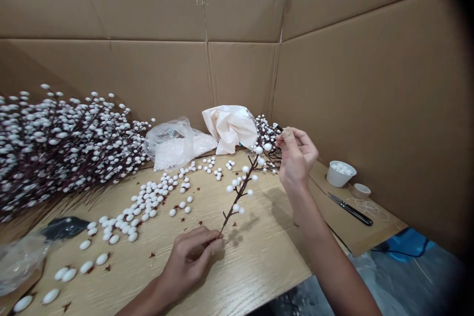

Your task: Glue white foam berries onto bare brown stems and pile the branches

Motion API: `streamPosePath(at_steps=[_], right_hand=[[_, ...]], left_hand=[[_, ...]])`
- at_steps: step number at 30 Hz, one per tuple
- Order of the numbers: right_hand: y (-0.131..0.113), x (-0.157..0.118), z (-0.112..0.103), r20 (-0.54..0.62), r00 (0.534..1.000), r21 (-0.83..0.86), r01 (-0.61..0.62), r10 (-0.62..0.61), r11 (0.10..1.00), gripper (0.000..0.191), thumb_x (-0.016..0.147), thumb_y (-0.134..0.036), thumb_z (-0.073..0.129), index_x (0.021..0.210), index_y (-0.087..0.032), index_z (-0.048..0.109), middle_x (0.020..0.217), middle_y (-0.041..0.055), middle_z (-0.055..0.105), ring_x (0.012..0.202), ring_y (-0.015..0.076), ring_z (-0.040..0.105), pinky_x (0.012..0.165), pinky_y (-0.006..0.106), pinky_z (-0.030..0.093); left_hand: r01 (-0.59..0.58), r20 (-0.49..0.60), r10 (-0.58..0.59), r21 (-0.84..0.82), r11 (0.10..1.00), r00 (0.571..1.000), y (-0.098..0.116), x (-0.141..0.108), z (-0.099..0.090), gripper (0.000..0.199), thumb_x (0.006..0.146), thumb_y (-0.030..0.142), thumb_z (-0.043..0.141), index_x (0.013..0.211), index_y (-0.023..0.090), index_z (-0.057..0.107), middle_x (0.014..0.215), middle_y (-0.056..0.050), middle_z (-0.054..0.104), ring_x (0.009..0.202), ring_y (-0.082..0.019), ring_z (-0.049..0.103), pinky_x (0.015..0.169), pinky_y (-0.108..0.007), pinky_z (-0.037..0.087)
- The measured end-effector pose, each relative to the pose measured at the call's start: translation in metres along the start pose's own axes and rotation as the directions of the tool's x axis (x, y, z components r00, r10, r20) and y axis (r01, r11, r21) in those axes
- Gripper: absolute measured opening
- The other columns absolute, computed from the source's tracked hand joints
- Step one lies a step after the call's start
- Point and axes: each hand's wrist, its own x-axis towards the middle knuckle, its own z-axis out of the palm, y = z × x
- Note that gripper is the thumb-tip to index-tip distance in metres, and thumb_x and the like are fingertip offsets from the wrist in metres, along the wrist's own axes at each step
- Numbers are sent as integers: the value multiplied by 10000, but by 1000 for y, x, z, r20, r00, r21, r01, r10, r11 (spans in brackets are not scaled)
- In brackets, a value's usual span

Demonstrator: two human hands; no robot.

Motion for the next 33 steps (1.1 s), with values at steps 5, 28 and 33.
streamPosePath(at_steps=[5, 28, 33], right_hand=[[-2, 2, 0, 16, 999, -83, 41, -40, 996, 170, 726, -297, 691, 794, -155, 628, 671, 1, 646, 610, 97, 603, 575, 238, 499], [-65, -62, -206, 274, 873, -894, 78, 403, 441, 274, 787, -389, 581, 804, -135, 682, 752, 62, 611, 616, 141, 506, 545, 259, 385], [-66, -66, -196, 290, 881, -909, 131, 375, 395, 260, 789, -360, 579, 790, -132, 704, 689, 37, 557, 553, 112, 428, 507, 252, 334]], left_hand=[[-32, -60, 35, 45, 998, 998, 2, 4, -1, 144, 841, 173, 554, 797, 178, 691, 724, -29, 712, 642, -130, 654, 585, -202, 505], [-2, -140, 4, 14, 1000, 990, -13, 4, 0, 199, 790, 302, 583, 859, 185, 729, 858, -35, 754, 755, -188, 715, 661, -235, 588], [-8, -136, 11, 25, 1000, 991, -9, 4, -1, 194, 794, 298, 580, 868, 198, 729, 869, -28, 753, 766, -193, 713, 678, -246, 583]])
